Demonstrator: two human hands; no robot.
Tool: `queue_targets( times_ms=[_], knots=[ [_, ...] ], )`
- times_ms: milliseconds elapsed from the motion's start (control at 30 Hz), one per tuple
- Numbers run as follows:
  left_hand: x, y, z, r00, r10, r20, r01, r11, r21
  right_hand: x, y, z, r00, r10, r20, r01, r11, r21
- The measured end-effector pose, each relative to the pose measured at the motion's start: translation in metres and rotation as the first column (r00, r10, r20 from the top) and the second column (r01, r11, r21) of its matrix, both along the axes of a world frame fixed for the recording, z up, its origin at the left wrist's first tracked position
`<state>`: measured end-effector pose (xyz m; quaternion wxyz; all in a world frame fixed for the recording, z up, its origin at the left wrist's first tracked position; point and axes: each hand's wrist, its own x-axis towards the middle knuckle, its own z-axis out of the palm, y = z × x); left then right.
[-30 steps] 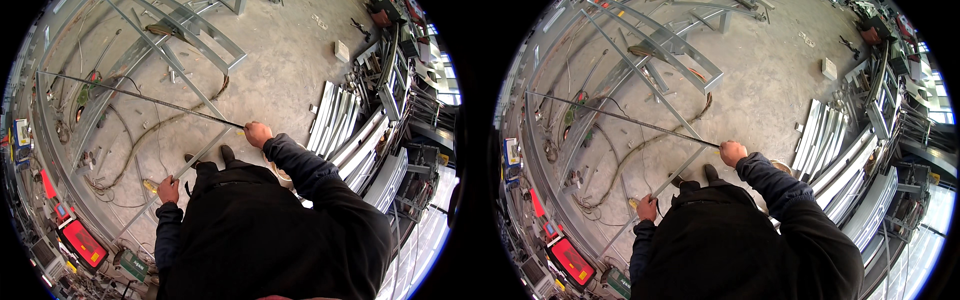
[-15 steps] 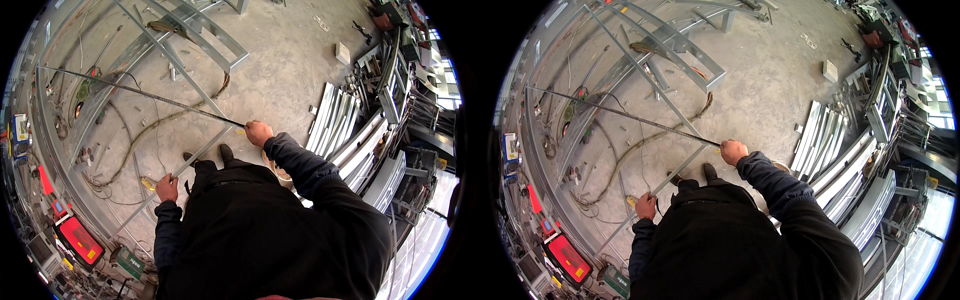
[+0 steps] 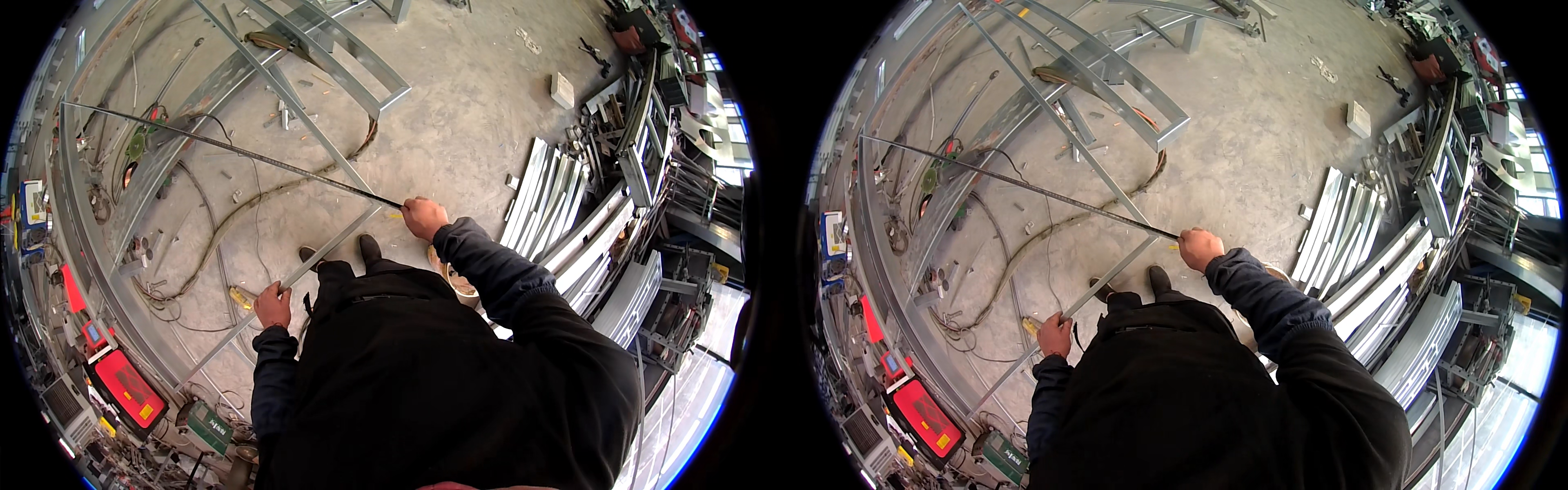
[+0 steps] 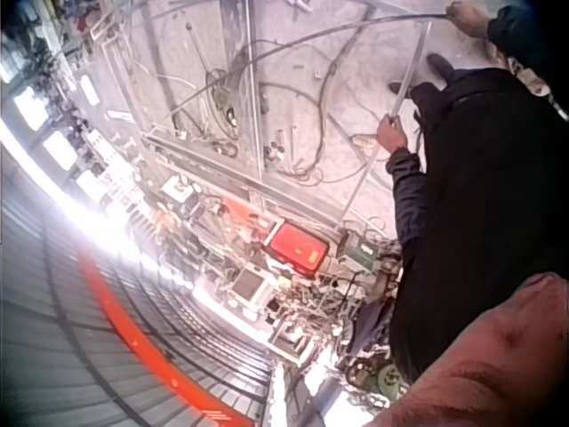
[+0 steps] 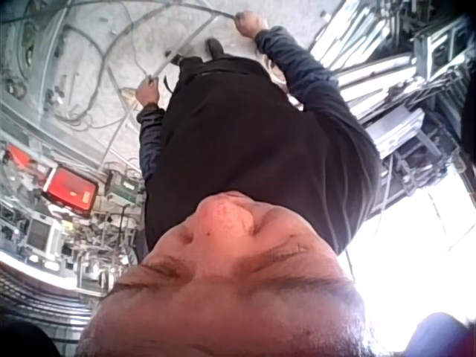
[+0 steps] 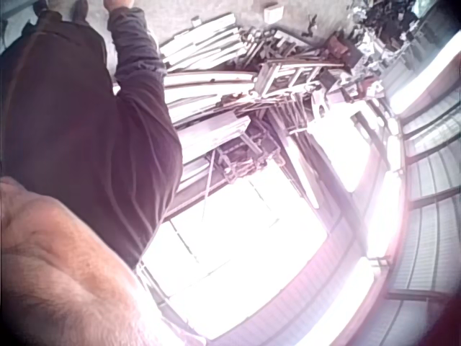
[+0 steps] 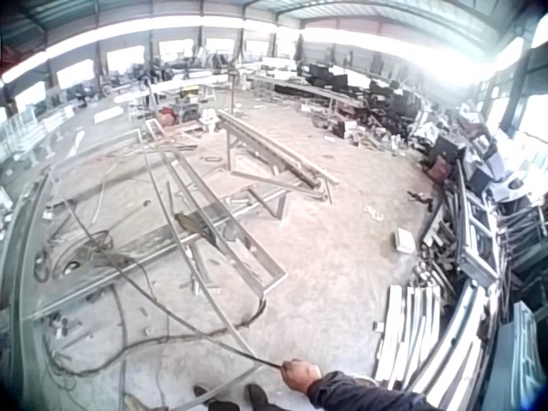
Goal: The person uses an angle grinder to smooth the edges of a metal frame, then uses a welding torch to tack weld the joints of the frame. The person also measures the frame with a tape measure and adjusts the position of the metal pieces.
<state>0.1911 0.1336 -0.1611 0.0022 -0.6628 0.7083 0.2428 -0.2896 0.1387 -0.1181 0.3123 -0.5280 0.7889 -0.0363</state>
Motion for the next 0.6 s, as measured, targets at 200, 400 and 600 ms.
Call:
queue_targets(
  times_ms=[200, 400, 600],
  knots=[
    [0.001, 0.0006, -0.0018, 1.0, 0.012, 0.01, -0.012, 1.0, 0.018, 0.0008, -0.0011, 0.0032, 1.0, 0.006, 0.008, -0.006, 1.0, 0.011],
    [-0.0027, -0.0013, 0.0037, 1.0, 0.007, 0.012, -0.007, 1.0, 0.019, 0.0004, -0.0022, 0.0045, 1.0, 0.007, 0.004, -0.007, 0.999, 0.038],
    [-0.0025, -0.0004, 0.0045, 1.0, 0.019, 0.004, -0.019, 1.0, 0.015, 0.0015, -0.0018, 0.0043, 1.0, 0.0, 0.003, 0.0, 0.999, 0.035]
  ],
)
